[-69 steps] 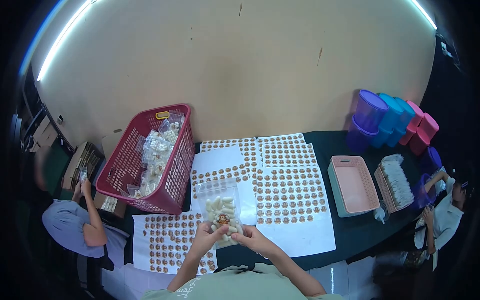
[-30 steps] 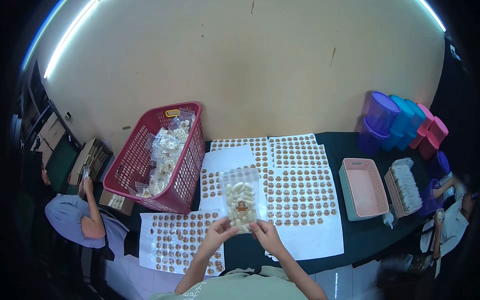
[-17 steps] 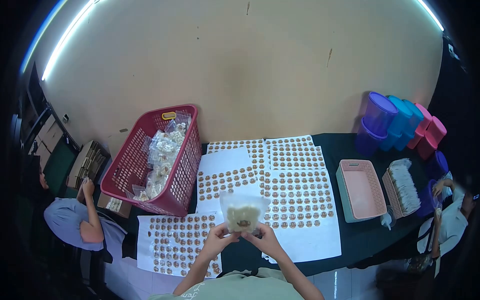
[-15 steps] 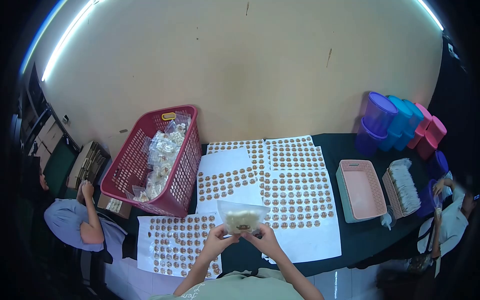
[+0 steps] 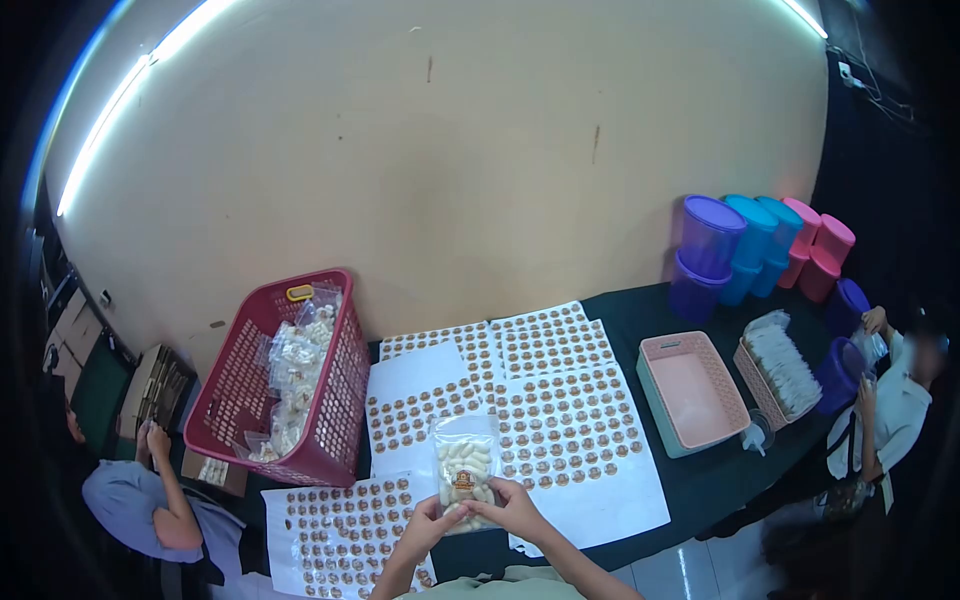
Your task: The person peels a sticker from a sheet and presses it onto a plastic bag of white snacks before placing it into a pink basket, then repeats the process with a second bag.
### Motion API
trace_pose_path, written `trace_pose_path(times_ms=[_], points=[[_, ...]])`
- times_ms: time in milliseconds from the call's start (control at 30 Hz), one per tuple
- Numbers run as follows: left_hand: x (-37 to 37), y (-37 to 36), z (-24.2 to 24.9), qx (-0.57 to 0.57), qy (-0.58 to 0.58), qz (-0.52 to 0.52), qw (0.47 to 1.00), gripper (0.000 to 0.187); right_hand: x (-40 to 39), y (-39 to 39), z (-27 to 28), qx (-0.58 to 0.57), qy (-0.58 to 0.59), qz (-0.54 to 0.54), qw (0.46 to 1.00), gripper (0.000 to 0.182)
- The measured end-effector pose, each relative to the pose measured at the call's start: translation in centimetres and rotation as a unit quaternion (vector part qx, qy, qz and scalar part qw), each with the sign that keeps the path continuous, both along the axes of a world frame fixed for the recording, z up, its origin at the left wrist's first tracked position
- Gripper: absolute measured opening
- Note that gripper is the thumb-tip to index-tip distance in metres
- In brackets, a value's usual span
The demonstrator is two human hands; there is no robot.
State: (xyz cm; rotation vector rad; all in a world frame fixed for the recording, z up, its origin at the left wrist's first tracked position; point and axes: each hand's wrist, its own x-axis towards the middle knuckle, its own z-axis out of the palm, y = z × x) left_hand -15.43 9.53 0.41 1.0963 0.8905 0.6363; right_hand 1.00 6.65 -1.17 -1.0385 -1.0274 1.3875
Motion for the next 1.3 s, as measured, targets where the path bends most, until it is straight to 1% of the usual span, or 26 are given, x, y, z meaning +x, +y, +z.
trace_pose_path(times_ms=[67,133,167,233,300,367,433,500,533,567,633,767,833,867,900,967,1000,1100,1233,1300], points=[[0.2,0.1,-0.1,0.004,-0.004,-0.016,1.000,0.032,0.3,-0.4,0.6,-0.001,0.002,-0.020,1.000,0.030],[0.4,0.0,0.0,0.010,-0.011,-0.029,0.999,0.029,1.0,-1.0,1.1,-0.027,-0.006,0.012,1.000,0.033],[0.5,-0.1,-0.4,0.005,-0.010,-0.039,0.999,0.029,1.2,-1.3,1.1,-0.032,-0.004,0.002,0.999,0.033],[1.1,-0.5,-0.9,-0.004,-0.045,-0.039,0.998,0.029,1.7,-2.0,0.6,-0.045,0.059,0.000,0.997,0.037],[1.7,-1.0,-1.4,0.004,-0.053,-0.047,0.997,0.030,2.6,-2.8,-1.0,-0.043,0.057,-0.003,0.997,0.037],[1.8,-1.2,-2.6,0.065,0.017,-0.059,0.996,0.031,3.4,-3.1,-2.3,-0.068,-0.004,0.016,0.998,0.036],[2.2,-1.6,-2.4,0.079,0.036,-0.057,0.995,0.032,3.6,-3.0,-2.8,-0.062,-0.004,0.015,0.998,0.034],[2.4,-1.7,-2.3,0.053,0.007,-0.059,0.997,0.032,3.2,-3.2,-2.5,-0.021,0.045,-0.025,0.998,0.029],[2.5,-1.7,-2.5,0.032,-0.007,-0.057,0.998,0.032,3.1,-3.1,-2.4,-0.021,0.031,-0.038,0.999,0.026],[2.6,-1.7,-2.4,0.035,-0.006,-0.059,0.998,0.032,3.3,-3.2,-2.2,-0.017,0.032,-0.039,0.999,0.026],[2.9,-1.7,-2.0,0.006,-0.035,-0.065,0.997,0.034,3.7,-3.4,-1.8,-0.024,-0.025,-0.041,0.999,0.024],[3.4,-2.4,-1.7,0.010,-0.025,-0.055,0.998,0.033,4.1,-3.9,-3.5,-0.029,-0.033,-0.056,0.997,0.025],[3.7,-2.7,-1.6,-0.017,-0.034,-0.045,0.998,0.033,4.0,-4.4,-1.3,-0.023,0.011,-0.079,0.996,0.025],[3.7,-2.9,-1.1,-0.040,-0.011,-0.035,0.999,0.032,4.0,-4.5,-1.1,-0.024,0.026,-0.079,0.996,0.027],[3.6,-2.9,-1.4,-0.043,-0.013,-0.037,0.998,0.032,4.1,-4.6,-1.3,-0.027,0.024,-0.082,0.996,0.027],[3.2,-3.0,-2.2,0.023,0.013,-0.042,0.999,0.031,4.1,-4.5,-2.0,-0.011,0.010,-0.067,0.998,0.031],[3.6,-3.3,-1.8,0.025,-0.040,-0.025,0.999,0.029,4.0,-4.7,-1.3,-0.018,0.047,-0.054,0.997,0.035],[3.9,-3.9,-1.1,0.035,-0.065,-0.013,0.997,0.027,3.8,-5.2,0.6,-0.002,0.081,-0.050,0.995,0.035],[4.2,-4.7,-2.2,0.036,-0.043,-0.021,0.998,0.026,4.2,-6.3,1.8,0.004,0.062,-0.068,0.996,0.033],[4.5,-5.5,-2.5,0.063,-0.031,-0.084,0.994,0.027,4.5,-7.3,1.5,-0.012,0.046,-0.109,0.993,0.029]])
